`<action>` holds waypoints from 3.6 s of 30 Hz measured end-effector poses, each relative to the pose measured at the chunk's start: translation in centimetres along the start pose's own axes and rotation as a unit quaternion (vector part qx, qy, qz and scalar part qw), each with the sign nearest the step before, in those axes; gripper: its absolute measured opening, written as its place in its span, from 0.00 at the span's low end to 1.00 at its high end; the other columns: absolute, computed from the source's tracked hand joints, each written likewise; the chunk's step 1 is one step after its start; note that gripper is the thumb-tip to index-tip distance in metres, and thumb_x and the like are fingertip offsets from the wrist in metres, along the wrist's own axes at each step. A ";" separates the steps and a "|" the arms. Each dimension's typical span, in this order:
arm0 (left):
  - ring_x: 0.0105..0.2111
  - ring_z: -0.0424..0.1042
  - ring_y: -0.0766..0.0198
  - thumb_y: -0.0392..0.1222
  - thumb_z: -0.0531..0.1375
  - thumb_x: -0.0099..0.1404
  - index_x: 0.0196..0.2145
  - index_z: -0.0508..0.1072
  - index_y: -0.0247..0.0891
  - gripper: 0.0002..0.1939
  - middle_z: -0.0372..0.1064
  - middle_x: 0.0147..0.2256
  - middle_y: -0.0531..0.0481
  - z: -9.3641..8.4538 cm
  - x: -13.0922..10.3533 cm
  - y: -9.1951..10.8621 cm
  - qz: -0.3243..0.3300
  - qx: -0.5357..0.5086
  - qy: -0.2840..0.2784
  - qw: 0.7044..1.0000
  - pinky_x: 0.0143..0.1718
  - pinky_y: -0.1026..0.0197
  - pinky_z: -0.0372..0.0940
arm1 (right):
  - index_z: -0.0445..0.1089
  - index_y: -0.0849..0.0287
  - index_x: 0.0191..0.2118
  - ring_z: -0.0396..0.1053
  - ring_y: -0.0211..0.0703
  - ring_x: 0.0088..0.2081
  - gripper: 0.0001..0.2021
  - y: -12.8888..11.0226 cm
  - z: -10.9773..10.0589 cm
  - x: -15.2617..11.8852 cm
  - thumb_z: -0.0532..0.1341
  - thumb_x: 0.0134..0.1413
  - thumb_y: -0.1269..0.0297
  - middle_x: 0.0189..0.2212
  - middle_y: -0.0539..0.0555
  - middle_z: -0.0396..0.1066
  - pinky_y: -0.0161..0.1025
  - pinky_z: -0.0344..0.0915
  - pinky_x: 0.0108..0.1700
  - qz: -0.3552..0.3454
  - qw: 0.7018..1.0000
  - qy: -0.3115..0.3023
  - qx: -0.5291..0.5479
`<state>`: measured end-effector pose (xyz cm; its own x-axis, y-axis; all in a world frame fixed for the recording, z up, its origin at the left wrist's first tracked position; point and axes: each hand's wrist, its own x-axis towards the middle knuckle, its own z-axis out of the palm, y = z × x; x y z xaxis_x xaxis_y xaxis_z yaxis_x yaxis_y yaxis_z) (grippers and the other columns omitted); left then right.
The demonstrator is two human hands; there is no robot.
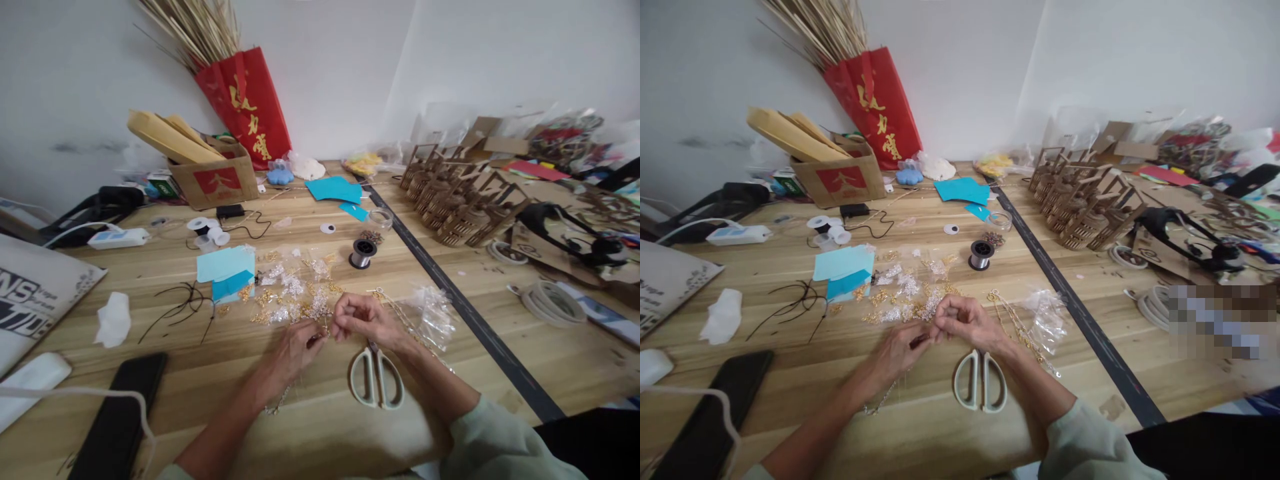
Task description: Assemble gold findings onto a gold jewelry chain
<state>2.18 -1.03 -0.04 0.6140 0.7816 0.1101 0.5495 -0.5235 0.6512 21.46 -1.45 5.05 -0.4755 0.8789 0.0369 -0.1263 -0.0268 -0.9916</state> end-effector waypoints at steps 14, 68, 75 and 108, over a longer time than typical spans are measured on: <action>0.22 0.64 0.68 0.34 0.57 0.58 0.27 0.74 0.33 0.06 0.68 0.21 0.52 -0.8 -0.2 0.1 -0.076 -0.148 0.036 0.985 0.25 0.67 0.59 | 0.67 0.62 0.32 0.62 0.36 0.29 0.10 1.0 -0.2 0.4 0.60 0.56 0.59 0.28 0.51 0.66 0.32 0.57 0.28 -0.039 0.981 0.056 -0.180; 0.11 0.53 0.74 0.51 0.56 0.62 0.29 0.65 0.36 0.14 0.51 0.15 0.63 -2.6 -1.0 -0.8 -0.139 -0.299 -0.001 0.944 0.11 0.72 0.49 | 0.67 0.60 0.35 0.64 0.34 0.27 0.07 3.1 -0.9 0.8 0.53 0.61 0.73 0.34 0.52 0.65 0.32 0.51 0.28 -0.001 0.755 -0.050 -0.654; 0.11 0.54 0.74 0.52 0.56 0.62 0.30 0.65 0.36 0.14 0.50 0.14 0.63 -2.9 -1.1 -1.3 -0.139 -0.298 0.010 0.944 0.11 0.72 0.49 | 0.66 0.60 0.38 0.65 0.36 0.30 0.04 3.2 -0.6 1.0 0.54 0.61 0.72 0.35 0.53 0.66 0.33 0.51 0.29 0.022 0.718 -0.064 -0.693; 0.11 0.55 0.74 0.51 0.56 0.61 0.30 0.65 0.37 0.14 0.51 0.14 0.63 -3.9 -1.0 -2.0 -0.139 -0.289 0.060 0.945 0.13 0.72 0.51 | 0.64 0.59 0.41 0.67 0.39 0.27 0.07 4.3 -1.7 1.2 0.54 0.60 0.76 0.35 0.54 0.67 0.37 0.46 0.23 -0.032 0.618 -0.095 -0.779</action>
<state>-1.73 0.58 1.43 0.4042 0.9124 -0.0645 0.2585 -0.0463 0.9649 21.86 0.29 0.62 -0.6252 0.7789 -0.0501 0.7724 0.6266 0.1037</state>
